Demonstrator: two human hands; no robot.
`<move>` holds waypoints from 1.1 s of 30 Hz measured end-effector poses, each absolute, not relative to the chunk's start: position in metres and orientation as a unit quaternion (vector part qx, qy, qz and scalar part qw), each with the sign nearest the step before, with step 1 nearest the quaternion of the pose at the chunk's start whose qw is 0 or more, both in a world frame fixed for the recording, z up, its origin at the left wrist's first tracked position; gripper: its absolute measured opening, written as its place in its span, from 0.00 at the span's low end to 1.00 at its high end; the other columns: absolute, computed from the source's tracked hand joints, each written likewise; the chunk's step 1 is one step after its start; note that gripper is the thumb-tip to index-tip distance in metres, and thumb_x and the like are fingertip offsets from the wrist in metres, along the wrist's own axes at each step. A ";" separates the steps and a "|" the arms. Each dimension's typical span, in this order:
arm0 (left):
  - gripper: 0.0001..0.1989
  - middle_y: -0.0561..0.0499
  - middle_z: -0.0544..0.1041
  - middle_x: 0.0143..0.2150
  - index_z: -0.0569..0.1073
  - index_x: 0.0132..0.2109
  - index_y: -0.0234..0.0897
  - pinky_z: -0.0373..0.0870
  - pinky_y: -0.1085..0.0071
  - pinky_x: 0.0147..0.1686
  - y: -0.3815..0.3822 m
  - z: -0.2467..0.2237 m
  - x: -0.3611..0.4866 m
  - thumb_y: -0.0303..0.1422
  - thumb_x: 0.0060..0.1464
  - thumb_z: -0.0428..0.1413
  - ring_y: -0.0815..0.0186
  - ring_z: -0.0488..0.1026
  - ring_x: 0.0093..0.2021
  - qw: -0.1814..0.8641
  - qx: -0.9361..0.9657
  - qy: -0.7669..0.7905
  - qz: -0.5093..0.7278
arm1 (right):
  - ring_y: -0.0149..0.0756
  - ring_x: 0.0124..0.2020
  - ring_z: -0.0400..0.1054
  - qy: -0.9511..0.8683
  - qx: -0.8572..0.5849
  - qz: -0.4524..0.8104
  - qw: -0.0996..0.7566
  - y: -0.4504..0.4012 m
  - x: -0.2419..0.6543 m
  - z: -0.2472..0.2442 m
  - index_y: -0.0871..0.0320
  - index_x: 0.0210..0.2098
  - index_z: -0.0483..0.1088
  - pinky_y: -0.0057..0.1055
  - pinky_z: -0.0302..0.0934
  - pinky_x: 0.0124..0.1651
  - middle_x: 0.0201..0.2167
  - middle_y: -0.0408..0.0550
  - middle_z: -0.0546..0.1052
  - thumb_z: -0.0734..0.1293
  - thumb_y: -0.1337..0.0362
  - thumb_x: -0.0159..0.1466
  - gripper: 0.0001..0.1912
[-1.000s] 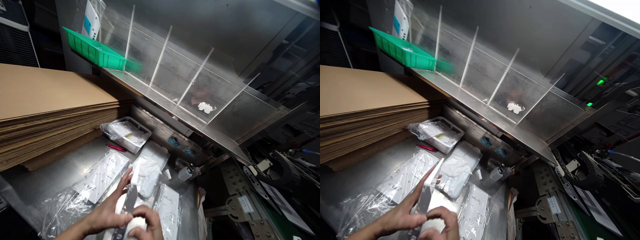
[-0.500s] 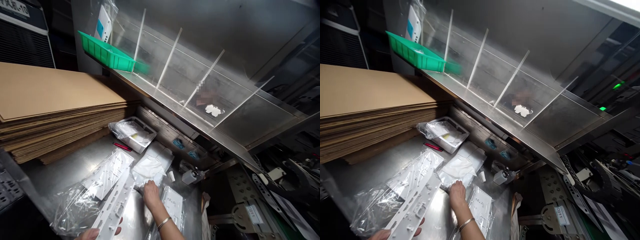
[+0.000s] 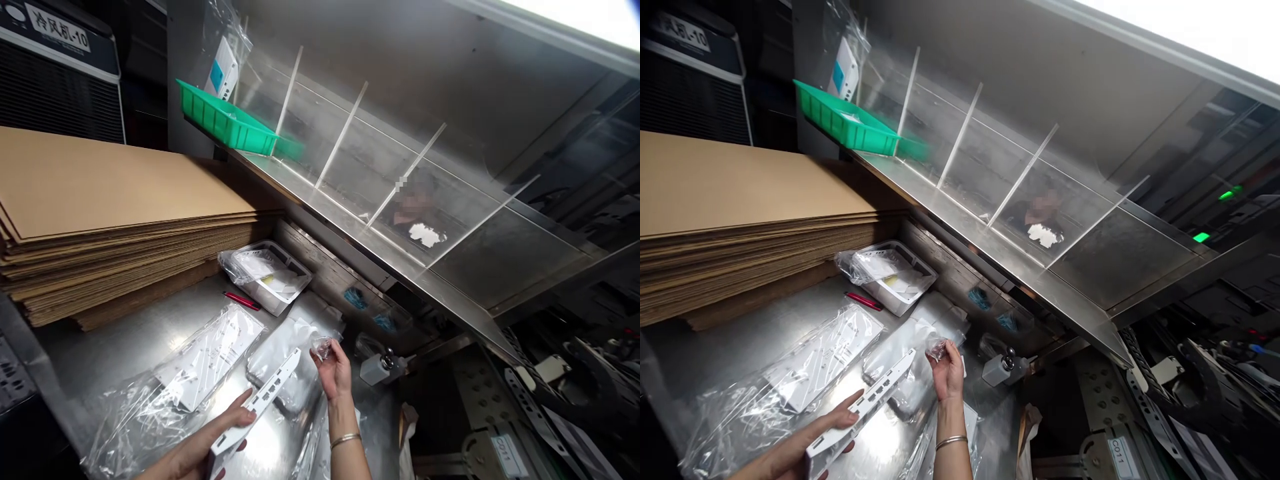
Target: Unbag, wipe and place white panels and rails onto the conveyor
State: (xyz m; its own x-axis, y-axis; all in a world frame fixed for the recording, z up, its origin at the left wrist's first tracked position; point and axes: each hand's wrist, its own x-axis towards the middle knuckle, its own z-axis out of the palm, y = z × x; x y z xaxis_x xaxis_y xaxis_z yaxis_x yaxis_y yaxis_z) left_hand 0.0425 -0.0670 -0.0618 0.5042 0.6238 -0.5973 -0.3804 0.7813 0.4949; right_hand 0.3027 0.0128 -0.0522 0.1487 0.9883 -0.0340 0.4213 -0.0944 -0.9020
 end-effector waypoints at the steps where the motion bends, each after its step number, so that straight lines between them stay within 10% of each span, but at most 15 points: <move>1: 0.38 0.42 0.76 0.45 0.54 0.63 0.46 0.69 0.70 0.20 -0.067 -0.060 0.041 0.39 0.46 0.60 0.48 0.73 0.46 0.853 0.144 0.405 0.295 | 0.32 0.32 0.67 -0.556 -0.650 0.346 0.385 0.011 0.304 -0.046 0.56 0.36 0.64 0.30 0.63 0.35 0.32 0.47 0.72 0.45 0.52 0.65 0.23; 8: 0.39 0.34 0.73 0.51 0.42 0.66 0.35 0.66 0.45 0.42 -0.052 -0.031 0.034 0.41 0.53 0.51 0.38 0.62 0.56 0.895 0.048 0.220 0.386 | 0.48 0.34 0.70 -0.627 -0.732 0.228 0.141 -0.029 0.290 -0.052 0.60 0.23 0.70 0.43 0.59 0.41 0.25 0.53 0.74 0.66 0.70 0.49 0.01; 12: 0.39 0.33 0.72 0.52 0.39 0.66 0.36 0.64 0.43 0.43 -0.040 -0.027 0.032 0.42 0.54 0.50 0.38 0.63 0.56 0.916 0.048 0.180 0.356 | 0.60 0.49 0.61 -0.649 -0.746 0.135 0.069 -0.049 0.271 -0.062 0.62 0.42 0.69 0.53 0.51 0.50 0.44 0.63 0.71 0.74 0.69 0.41 0.27; 17: 0.41 0.37 0.74 0.49 0.39 0.66 0.38 0.63 0.44 0.45 -0.047 -0.033 0.017 0.46 0.53 0.50 0.40 0.62 0.56 0.920 0.036 0.178 0.348 | 0.51 0.44 0.66 -0.696 -0.709 0.108 0.038 -0.059 0.244 -0.075 0.63 0.38 0.70 0.46 0.55 0.46 0.38 0.60 0.73 0.59 0.78 0.55 0.15; 29: 0.38 0.28 0.70 0.52 0.42 0.64 0.26 0.64 0.46 0.40 -0.063 -0.044 0.034 0.43 0.55 0.47 0.37 0.60 0.57 0.950 0.089 0.093 0.285 | 0.32 0.23 0.59 -0.579 -0.696 0.306 0.295 -0.051 0.261 -0.054 0.58 0.16 0.61 0.29 0.50 0.29 0.15 0.40 0.62 0.66 0.63 0.53 0.14; 33: 0.36 0.33 0.77 0.43 0.45 0.64 0.26 0.67 0.49 0.37 -0.054 -0.044 0.060 0.42 0.56 0.47 0.40 0.69 0.50 0.936 0.089 0.119 0.318 | 0.32 0.21 0.61 -0.488 -0.612 0.503 0.367 -0.061 0.255 -0.055 0.60 0.22 0.69 0.28 0.54 0.25 0.18 0.43 0.68 0.68 0.57 0.51 0.11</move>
